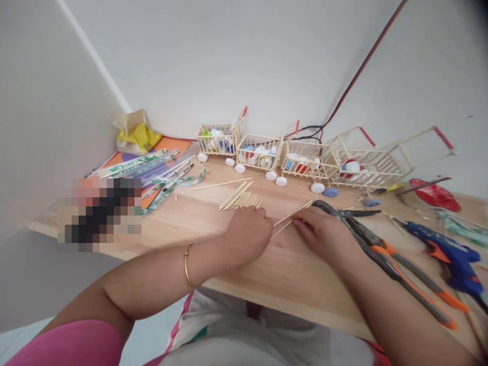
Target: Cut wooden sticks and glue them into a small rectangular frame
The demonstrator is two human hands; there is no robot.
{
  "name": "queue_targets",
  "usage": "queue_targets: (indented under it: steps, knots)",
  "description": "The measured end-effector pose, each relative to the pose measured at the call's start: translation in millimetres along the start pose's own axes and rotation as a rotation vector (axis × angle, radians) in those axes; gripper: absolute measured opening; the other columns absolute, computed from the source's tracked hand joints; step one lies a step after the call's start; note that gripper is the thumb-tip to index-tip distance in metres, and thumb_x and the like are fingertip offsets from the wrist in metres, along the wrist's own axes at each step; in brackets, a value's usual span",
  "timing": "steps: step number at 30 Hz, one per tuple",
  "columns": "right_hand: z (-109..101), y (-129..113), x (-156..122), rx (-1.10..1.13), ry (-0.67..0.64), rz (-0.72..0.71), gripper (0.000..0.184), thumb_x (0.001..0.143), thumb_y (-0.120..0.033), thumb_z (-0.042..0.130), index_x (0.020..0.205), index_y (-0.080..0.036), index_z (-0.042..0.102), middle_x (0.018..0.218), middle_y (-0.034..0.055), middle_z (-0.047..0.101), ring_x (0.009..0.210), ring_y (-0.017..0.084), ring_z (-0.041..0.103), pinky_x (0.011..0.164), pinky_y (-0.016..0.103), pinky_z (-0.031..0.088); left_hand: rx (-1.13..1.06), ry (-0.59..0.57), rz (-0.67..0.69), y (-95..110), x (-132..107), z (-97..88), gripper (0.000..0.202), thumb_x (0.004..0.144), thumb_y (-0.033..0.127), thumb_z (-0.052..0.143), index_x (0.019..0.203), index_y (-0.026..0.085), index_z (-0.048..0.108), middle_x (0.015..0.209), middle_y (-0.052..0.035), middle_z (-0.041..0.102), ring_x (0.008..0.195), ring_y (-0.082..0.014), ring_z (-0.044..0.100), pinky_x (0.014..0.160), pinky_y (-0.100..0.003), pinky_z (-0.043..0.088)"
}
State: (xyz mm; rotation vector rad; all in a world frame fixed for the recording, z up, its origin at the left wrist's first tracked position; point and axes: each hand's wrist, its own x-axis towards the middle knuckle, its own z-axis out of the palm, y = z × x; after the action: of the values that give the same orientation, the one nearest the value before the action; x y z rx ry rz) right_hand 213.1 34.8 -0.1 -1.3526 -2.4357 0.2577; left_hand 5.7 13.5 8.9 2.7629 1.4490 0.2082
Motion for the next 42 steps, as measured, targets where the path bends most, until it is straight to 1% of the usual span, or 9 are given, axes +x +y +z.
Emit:
queue_targets:
  steps: [8,14,19,24,28,30,36,39,42]
  knots:
    - [-8.5,-6.3,0.3,0.089,0.054,0.067,0.016,0.087,-0.022,0.049,0.093,-0.018,0.064,0.089,0.0069,0.065,0.08,0.018,0.059,0.071,0.029,0.045,-0.174,-0.036,-0.245,-14.8,2.9,-21.7,0.016,0.078,0.019,0.048,0.074,0.016,0.063,0.069,-0.0066,0.066,0.068,-0.0215,0.061,0.06,-0.031,0.04]
    - [-12.9,-9.4,-0.2,0.277,0.106,0.11,0.014,0.084,-0.02,0.053,0.091,-0.017,0.065,0.081,0.0034,0.066,0.069,0.013,0.057,0.065,0.025,0.042,-0.719,-0.005,-0.279,-22.4,9.1,-21.4,0.009,0.072,0.022,0.055,0.069,0.018,0.062,0.063,-0.0001,0.064,0.06,-0.0141,0.057,0.056,-0.024,0.039]
    - [-14.1,-11.1,0.3,0.532,0.073,0.226,0.018,0.084,-0.029,0.054,0.093,-0.017,0.065,0.076,0.0015,0.065,0.062,0.011,0.053,0.059,0.023,0.041,-1.179,-0.085,-0.304,-20.0,9.8,-11.7,0.023,0.07,0.031,0.063,0.089,0.017,0.068,0.073,-0.0022,0.067,0.064,-0.0139,0.058,0.056,-0.022,0.04]
    - [-17.7,-14.6,2.1,0.841,0.004,0.272,0.021,0.084,-0.032,0.053,0.092,-0.015,0.063,0.071,-0.0002,0.059,0.058,0.009,0.051,0.055,0.022,0.04,-1.316,-0.203,-0.274,-16.2,10.7,-8.9,0.026,0.071,0.034,0.064,0.091,0.018,0.07,0.068,-0.0003,0.065,0.055,-0.0097,0.051,0.049,-0.019,0.031]
    - [-21.4,-15.1,2.0,0.938,0.03,0.257,0.021,0.083,-0.034,0.055,0.088,-0.015,0.063,0.069,-0.0008,0.058,0.059,0.008,0.051,0.056,0.022,0.042,-1.317,-0.234,-0.277,-12.1,12.3,-10.8,0.021,0.069,0.03,0.065,0.084,0.017,0.07,0.064,0.001,0.062,0.053,-0.0086,0.047,0.05,-0.019,0.032]
    - [-24.2,-11.1,1.9,0.905,0.085,0.247,0.023,0.083,-0.036,0.055,0.09,-0.016,0.064,0.071,-0.0003,0.059,0.059,0.008,0.051,0.057,0.022,0.043,-1.316,-0.206,-0.28,-11.6,13.2,-11.4,0.02,0.069,0.031,0.064,0.081,0.017,0.069,0.062,0.0019,0.06,0.052,-0.0083,0.046,0.05,-0.02,0.032]
    - [-31.5,9.6,1.9,0.587,0.453,0.297,0.023,0.084,-0.035,0.054,0.093,-0.017,0.064,0.074,0.0016,0.062,0.061,0.011,0.053,0.056,0.024,0.043,-1.285,-0.077,-0.383,-13.5,14.4,-11.1,0.019,0.069,0.031,0.063,0.08,0.016,0.065,0.055,0.0045,0.053,0.051,-0.0076,0.045,0.051,-0.02,0.033]
    - [-28.9,13.6,1.9,0.41,0.485,0.214,0.018,0.085,-0.028,0.053,0.092,-0.017,0.065,0.079,0.0037,0.065,0.069,0.014,0.057,0.063,0.026,0.044,-1.276,-0.081,-0.387,-12.9,14.5,-11.9,0.019,0.07,0.032,0.061,0.079,0.015,0.064,0.056,0.0039,0.054,0.051,-0.008,0.045,0.052,-0.02,0.034]
    - [-22.1,13.6,5.3,0.199,0.431,0.087,0.018,0.087,-0.023,0.05,0.092,-0.017,0.066,0.085,0.0066,0.067,0.079,0.017,0.059,0.072,0.029,0.043,-1.284,-0.063,-0.389,-11.4,14.9,-12.4,0.02,0.07,0.034,0.06,0.077,0.016,0.063,0.063,0.0017,0.058,0.053,-0.0089,0.047,0.053,-0.021,0.036]
